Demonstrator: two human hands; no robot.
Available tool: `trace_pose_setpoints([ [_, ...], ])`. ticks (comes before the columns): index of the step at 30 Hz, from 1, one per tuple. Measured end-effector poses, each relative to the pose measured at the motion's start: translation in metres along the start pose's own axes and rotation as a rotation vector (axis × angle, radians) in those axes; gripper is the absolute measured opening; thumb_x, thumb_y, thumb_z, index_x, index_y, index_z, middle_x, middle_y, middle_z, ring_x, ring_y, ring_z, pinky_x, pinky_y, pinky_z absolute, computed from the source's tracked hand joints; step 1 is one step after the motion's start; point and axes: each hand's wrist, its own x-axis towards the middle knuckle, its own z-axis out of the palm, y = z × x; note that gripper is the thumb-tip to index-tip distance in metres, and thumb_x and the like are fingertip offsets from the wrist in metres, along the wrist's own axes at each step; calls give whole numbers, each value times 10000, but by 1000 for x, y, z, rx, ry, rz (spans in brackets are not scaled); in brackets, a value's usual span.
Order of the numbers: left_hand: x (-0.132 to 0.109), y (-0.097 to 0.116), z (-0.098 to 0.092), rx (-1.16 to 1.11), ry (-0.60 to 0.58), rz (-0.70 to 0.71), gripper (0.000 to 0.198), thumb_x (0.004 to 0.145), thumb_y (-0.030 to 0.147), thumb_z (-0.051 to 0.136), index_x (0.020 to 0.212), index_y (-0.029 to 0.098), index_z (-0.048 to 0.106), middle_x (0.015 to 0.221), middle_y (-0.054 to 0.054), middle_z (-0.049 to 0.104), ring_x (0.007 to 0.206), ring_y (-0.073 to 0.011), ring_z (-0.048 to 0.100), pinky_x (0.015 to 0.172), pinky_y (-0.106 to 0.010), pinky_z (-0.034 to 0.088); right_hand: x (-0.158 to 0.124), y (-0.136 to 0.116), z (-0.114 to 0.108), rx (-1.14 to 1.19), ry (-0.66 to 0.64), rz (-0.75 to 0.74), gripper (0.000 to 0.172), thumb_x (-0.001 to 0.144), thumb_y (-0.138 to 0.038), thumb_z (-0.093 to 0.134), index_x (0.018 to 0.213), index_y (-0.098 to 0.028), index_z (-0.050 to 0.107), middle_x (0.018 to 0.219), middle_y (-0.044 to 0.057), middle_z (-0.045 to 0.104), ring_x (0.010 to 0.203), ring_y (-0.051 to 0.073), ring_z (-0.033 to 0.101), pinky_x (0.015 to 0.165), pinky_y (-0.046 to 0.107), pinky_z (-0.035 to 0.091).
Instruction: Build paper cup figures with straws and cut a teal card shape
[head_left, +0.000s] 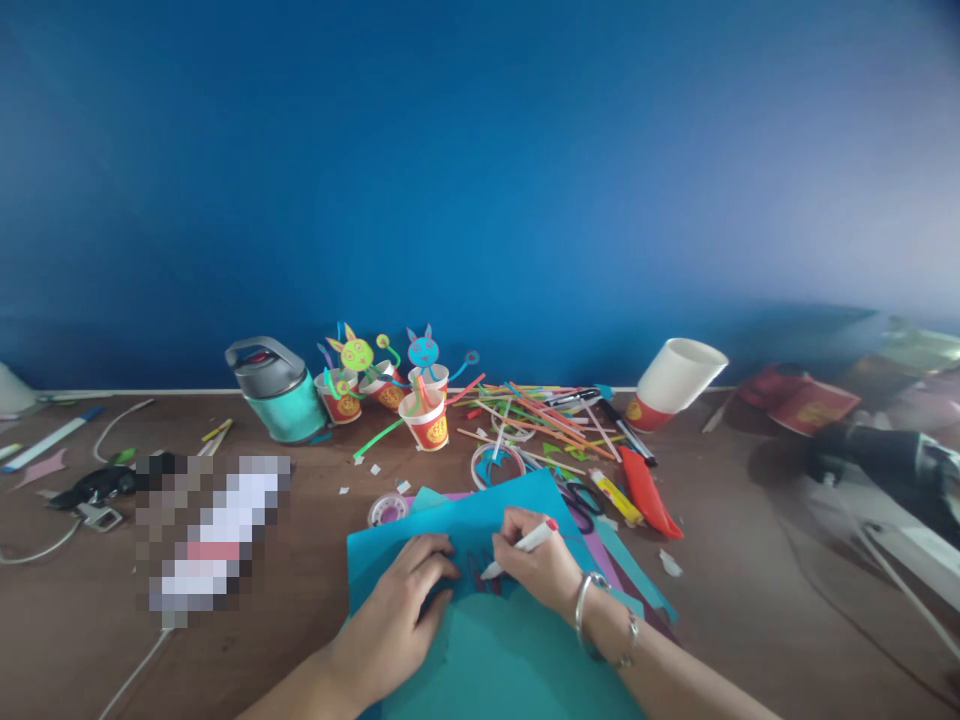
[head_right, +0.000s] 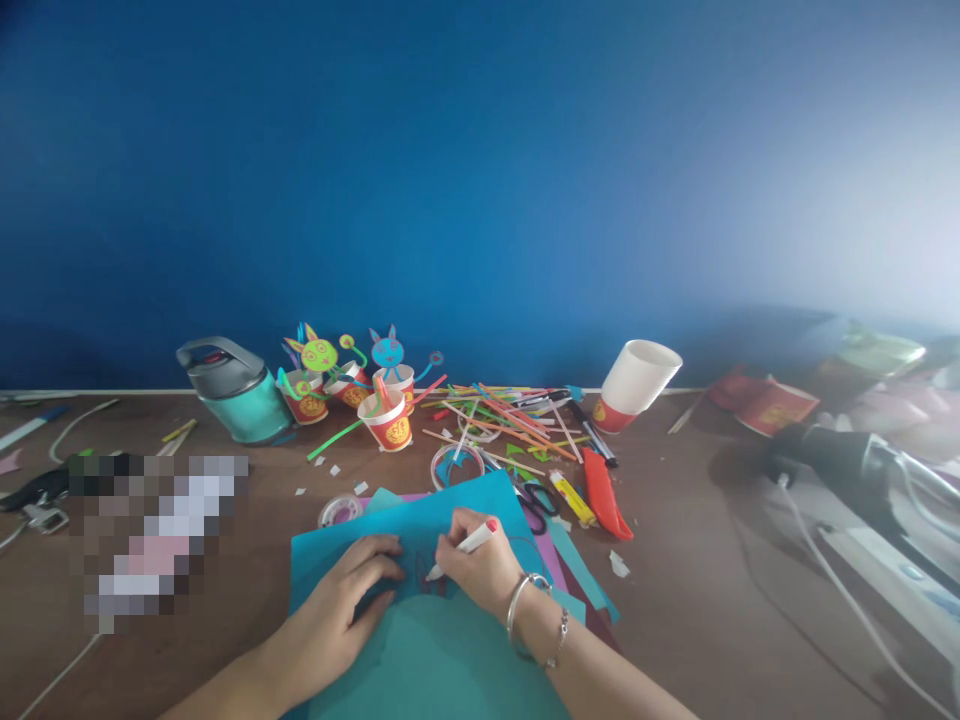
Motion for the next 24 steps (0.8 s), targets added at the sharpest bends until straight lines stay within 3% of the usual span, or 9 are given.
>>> trace_pose_setpoints([
  [8, 1, 0, 0, 11, 2, 2, 211, 872, 94, 502, 971, 254, 599, 1178, -35, 588, 1160, -198, 549, 1005, -332, 463, 0, 3, -1, 47, -42, -4, 255, 650, -261, 492, 503, -227, 286, 474, -68, 308, 460, 78, 271, 421, 202, 211],
  [16, 2, 0, 0, 6, 16, 7, 209, 871, 103, 501, 965, 257, 607, 1164, -36, 600, 1139, -205, 564, 991, -342, 477, 1, 3, 0, 49, 1, 12, 274, 731, -289, 529, 545, -221, 340, 482, -69, 339, 450, 79, 304, 424, 193, 249],
  [24, 2, 0, -1, -3, 5, 5, 226, 877, 100, 484, 979, 260, 607, 1179, -44, 592, 1160, -215, 552, 999, -363, 471, -1, 4, 0, 68, -34, 3, 285, 685, -246, 529, 512, -222, 304, 460, -69, 317, 452, 78, 275, 416, 196, 206],
])
